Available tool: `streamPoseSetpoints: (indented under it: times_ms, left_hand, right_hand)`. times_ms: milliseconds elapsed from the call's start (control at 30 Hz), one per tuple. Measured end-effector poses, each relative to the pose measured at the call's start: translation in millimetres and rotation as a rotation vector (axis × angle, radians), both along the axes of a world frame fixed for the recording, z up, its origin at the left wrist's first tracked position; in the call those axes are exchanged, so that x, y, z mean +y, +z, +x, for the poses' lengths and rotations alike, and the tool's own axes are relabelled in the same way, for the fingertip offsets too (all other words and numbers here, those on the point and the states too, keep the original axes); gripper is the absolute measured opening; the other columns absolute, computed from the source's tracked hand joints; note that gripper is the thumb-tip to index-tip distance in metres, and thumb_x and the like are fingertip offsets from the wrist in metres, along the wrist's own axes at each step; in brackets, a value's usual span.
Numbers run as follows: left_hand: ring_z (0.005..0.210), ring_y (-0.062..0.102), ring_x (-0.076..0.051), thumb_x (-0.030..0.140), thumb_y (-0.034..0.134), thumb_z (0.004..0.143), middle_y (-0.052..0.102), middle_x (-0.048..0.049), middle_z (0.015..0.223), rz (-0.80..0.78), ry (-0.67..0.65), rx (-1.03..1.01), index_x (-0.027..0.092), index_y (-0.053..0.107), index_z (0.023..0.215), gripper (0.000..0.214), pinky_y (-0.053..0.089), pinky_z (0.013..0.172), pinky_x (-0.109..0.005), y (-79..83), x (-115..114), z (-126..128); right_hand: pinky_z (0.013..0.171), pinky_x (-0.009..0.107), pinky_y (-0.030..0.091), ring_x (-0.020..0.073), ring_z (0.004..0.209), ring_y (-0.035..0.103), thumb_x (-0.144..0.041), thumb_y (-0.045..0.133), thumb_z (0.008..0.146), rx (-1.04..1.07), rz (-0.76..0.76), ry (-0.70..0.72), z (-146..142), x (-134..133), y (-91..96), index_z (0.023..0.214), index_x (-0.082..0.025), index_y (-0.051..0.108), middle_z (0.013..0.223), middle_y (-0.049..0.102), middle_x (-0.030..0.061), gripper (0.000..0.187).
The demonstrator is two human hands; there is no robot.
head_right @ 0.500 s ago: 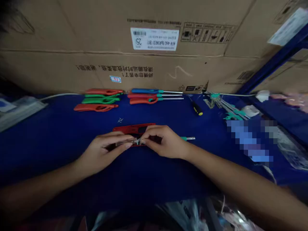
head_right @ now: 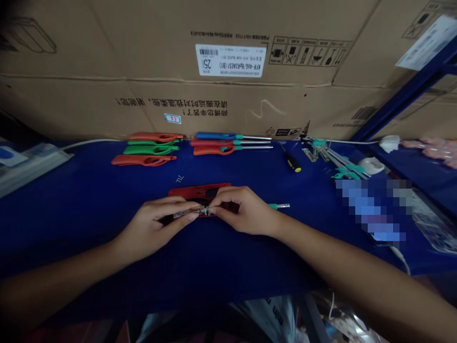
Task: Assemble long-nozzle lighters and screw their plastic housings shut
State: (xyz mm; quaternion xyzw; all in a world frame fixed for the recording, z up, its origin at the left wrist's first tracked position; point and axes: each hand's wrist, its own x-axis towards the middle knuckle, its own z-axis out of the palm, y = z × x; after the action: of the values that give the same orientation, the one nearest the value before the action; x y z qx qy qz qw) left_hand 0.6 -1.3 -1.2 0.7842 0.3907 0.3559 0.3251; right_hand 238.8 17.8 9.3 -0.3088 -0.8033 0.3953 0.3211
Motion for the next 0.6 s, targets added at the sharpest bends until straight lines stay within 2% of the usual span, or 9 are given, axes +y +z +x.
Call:
streamPoseSetpoints:
  times_ms: [67, 267, 600]
  left_hand:
    - [0.084, 0.072, -0.015, 0.025, 0.069, 0.092, 0.077, -0.0022, 0.098, -0.001, 0.036, -0.007, 0.023, 0.078, 0.107, 0.018, 0.056, 0.075, -0.023, -1.1, 0.3, 0.3]
    - [0.086, 0.074, -0.017, 0.027, 0.07, 0.09, 0.079, -0.0032, 0.099, 0.009, 0.099, -0.044, 0.022, 0.078, 0.102, 0.015, 0.059, 0.074, -0.025, -1.6, 1.0, 2.7]
    - [0.087, 0.074, -0.018, 0.027, 0.069, 0.091, 0.079, -0.0028, 0.101, -0.01, 0.077, -0.04, 0.024, 0.079, 0.107, 0.019, 0.058, 0.073, -0.024, -0.3, 0.7, 2.4]
  right_hand:
    - [0.067, 0.024, 0.049, 0.0117, 0.075, 0.062, -0.024, 0.064, 0.093, 0.01, -0.045, -0.037, -0.5, 0.2, 0.1, 0.088, -0.015, 0.073, 0.083, 0.069, 0.0044, 0.014]
    - [0.039, 0.021, 0.041, 0.0047, 0.043, 0.05, -0.036, 0.068, 0.09, 0.089, -0.367, -0.128, 0.2, 0.9, 1.3, 0.089, -0.012, 0.071, 0.078, 0.063, 0.0011, 0.024]
    - [0.045, 0.02, 0.034, 0.004, 0.048, 0.044, -0.036, 0.068, 0.09, 0.097, -0.356, -0.145, -4.8, -3.3, 3.1, 0.086, -0.012, 0.07, 0.071, 0.06, -0.0011, 0.023]
